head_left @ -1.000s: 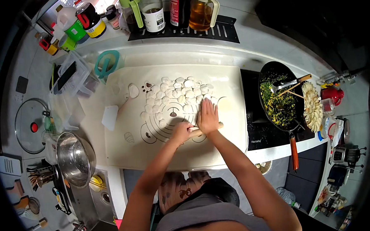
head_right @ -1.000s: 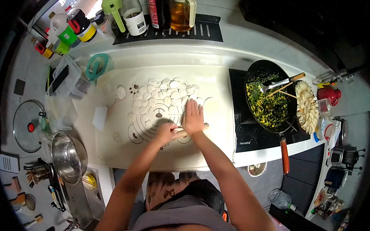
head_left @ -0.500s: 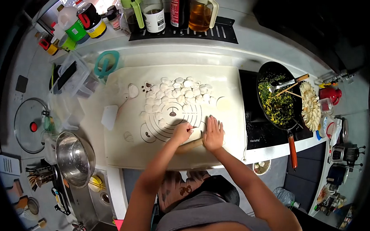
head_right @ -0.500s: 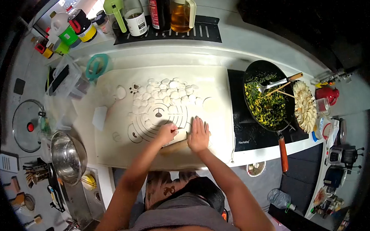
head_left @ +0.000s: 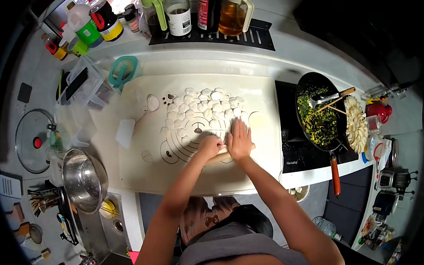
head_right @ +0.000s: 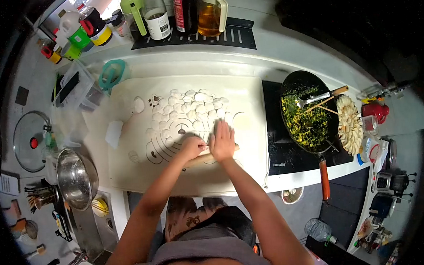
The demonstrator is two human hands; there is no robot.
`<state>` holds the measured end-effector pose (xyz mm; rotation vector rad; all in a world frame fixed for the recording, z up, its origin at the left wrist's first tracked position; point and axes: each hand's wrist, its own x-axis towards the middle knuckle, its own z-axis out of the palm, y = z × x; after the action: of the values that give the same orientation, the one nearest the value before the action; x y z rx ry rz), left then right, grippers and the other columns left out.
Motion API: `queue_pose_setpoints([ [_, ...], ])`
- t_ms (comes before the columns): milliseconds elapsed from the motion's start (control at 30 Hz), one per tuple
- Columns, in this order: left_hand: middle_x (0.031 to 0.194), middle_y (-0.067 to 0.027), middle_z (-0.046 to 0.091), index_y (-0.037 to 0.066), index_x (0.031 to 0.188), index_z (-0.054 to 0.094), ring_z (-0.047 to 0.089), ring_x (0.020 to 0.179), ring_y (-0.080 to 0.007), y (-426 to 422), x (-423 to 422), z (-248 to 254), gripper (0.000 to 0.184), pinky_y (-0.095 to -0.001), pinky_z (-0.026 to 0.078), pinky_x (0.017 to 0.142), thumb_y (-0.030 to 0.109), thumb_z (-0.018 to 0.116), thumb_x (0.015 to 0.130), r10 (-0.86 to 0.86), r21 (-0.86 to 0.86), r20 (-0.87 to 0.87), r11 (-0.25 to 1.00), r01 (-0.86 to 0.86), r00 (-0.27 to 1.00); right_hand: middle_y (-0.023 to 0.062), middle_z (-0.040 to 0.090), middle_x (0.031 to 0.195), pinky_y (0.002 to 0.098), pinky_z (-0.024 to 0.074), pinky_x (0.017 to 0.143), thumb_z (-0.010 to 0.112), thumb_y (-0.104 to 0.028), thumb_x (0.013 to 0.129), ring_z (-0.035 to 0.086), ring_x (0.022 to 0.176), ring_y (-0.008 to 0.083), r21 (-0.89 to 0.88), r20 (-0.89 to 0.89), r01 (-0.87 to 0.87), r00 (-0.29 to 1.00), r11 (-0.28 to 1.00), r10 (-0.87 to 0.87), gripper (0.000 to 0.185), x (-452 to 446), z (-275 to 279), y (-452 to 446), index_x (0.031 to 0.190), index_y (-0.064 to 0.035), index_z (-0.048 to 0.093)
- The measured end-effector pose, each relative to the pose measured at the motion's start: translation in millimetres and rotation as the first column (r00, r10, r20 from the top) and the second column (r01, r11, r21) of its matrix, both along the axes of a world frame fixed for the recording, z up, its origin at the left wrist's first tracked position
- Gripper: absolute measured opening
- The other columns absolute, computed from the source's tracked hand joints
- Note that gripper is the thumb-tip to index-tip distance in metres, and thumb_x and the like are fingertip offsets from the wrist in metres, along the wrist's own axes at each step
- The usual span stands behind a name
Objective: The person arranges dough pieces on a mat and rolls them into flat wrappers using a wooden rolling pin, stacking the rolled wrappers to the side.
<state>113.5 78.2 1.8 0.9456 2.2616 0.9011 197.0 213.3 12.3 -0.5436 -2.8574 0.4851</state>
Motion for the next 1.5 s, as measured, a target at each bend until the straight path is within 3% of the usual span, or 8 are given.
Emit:
queue_pose_setpoints([
  [200,0.079,-0.0142,0.066,0.003,0.085,0.067,0.063,0.074,-0.03,-10.2,4.4,2.4,0.016,-0.0379,0.048,0.067,0.019,0.068,0.08,0.089,-0.004,0.076,0.996,-0.089,0.993,0.0206,0.032,0.146,0.0527,0.0201,0.11,0.049,-0.018,0.082,0.031,0.135,0.0353,0.01,0.072,-0.078,0.994,0.997,0.077,0.068,77.3,7.8,-7.8,0.142,0.0025,0.025],
  [600,0.082,-0.0154,0.066,0.004,0.085,0.067,0.062,0.079,-0.0326,-19.0,-3.5,-1.6,0.015,-0.0398,0.048,0.07,0.018,0.066,0.079,0.139,0.038,-0.012,0.99,-0.138,0.99,0.0205,0.031,0.146,0.0472,0.0207,0.112,0.044,-0.024,0.092,0.029,0.135,0.0333,0.082,-0.056,-0.037,0.998,0.996,0.042,0.058,-51.5,-1.0,4.7,0.14,0.0035,0.028],
  [833,0.085,-0.0154,0.066,0.005,0.084,0.067,0.062,0.081,-0.033,-20.5,-1.2,8.3,0.011,-0.0423,0.049,0.072,0.015,0.065,0.08,0.145,-0.009,0.027,0.989,-0.145,0.989,0.0194,0.033,0.145,0.0529,0.0185,0.11,0.048,-0.036,0.09,0.033,0.133,0.0327,0.052,0.029,-0.14,0.99,0.989,0.139,0.065,60.5,9.0,-7.3,0.14,0.0022,0.03],
  [1033,0.086,-0.0149,0.066,0.006,0.093,0.063,0.063,0.084,-0.0318,19.4,1.7,19.9,0.015,-0.0407,0.049,0.074,0.017,0.063,0.084,0.157,0.075,0.001,0.985,-0.156,0.988,0.015,0.041,0.141,0.0515,0.0212,0.109,0.049,-0.039,0.09,0.04,0.126,0.0325,-0.032,0.062,-0.307,0.949,0.951,0.308,0.055,114.3,20.6,3.6,0.132,-0.0033,0.046],
  [1167,0.083,-0.0136,0.064,0.004,0.097,0.063,0.062,0.078,-0.0326,83.9,-6.4,34.4,0.019,-0.0396,0.049,0.072,0.019,0.061,0.087,0.031,0.303,0.09,0.951,-0.057,0.995,0.0091,0.054,0.119,0.0509,0.0253,0.108,0.062,-0.038,0.083,0.048,0.115,0.0266,-0.017,-0.089,-0.311,0.947,0.95,0.308,0.043,113.1,8.9,5.7,0.111,-0.0065,0.058],
  [1267,0.086,-0.0112,0.063,0.005,0.097,0.064,0.06,0.082,-0.0307,115.3,-16.0,3.2,0.02,-0.0384,0.048,0.077,0.018,0.065,0.083,0.378,0.283,0.057,0.881,-0.378,0.924,0.0042,0.057,0.1,0.0507,0.0275,0.107,0.068,-0.036,0.079,0.051,0.105,0.0231,-0.059,-0.146,-0.324,0.938,0.944,0.313,0.031,111.3,-2.8,7.9,0.094,-0.0099,0.062],
  [1367,0.099,-0.0111,0.061,0.006,0.094,0.066,0.056,0.097,-0.0292,118.4,-32.7,2.0,0.02,-0.0387,0.046,0.082,0.017,0.065,0.078,0.324,0.137,-0.588,0.943,-0.304,0.741,0.0022,0.059,0.091,0.0502,0.0297,0.105,0.069,-0.035,0.078,0.053,0.097,0.0227,-0.061,-0.202,-0.317,0.932,0.946,0.299,0.025,108.2,-5.6,11.3,0.084,-0.0116,0.063],
  [1500,0.102,-0.0074,0.059,0.007,0.095,0.064,0.052,0.101,-0.0268,119.5,-41.8,11.7,0.024,-0.037,0.044,0.087,0.018,0.068,0.074,0.175,0.011,-0.612,0.977,-0.213,0.771,0.0032,0.059,0.09,0.0496,0.0325,0.103,0.07,-0.033,0.077,0.054,0.094,0.024,-0.079,-0.207,-0.288,0.941,0.954,0.267,0.023,107.5,-1.2,12.9,0.082,-0.0114,0.062],
])
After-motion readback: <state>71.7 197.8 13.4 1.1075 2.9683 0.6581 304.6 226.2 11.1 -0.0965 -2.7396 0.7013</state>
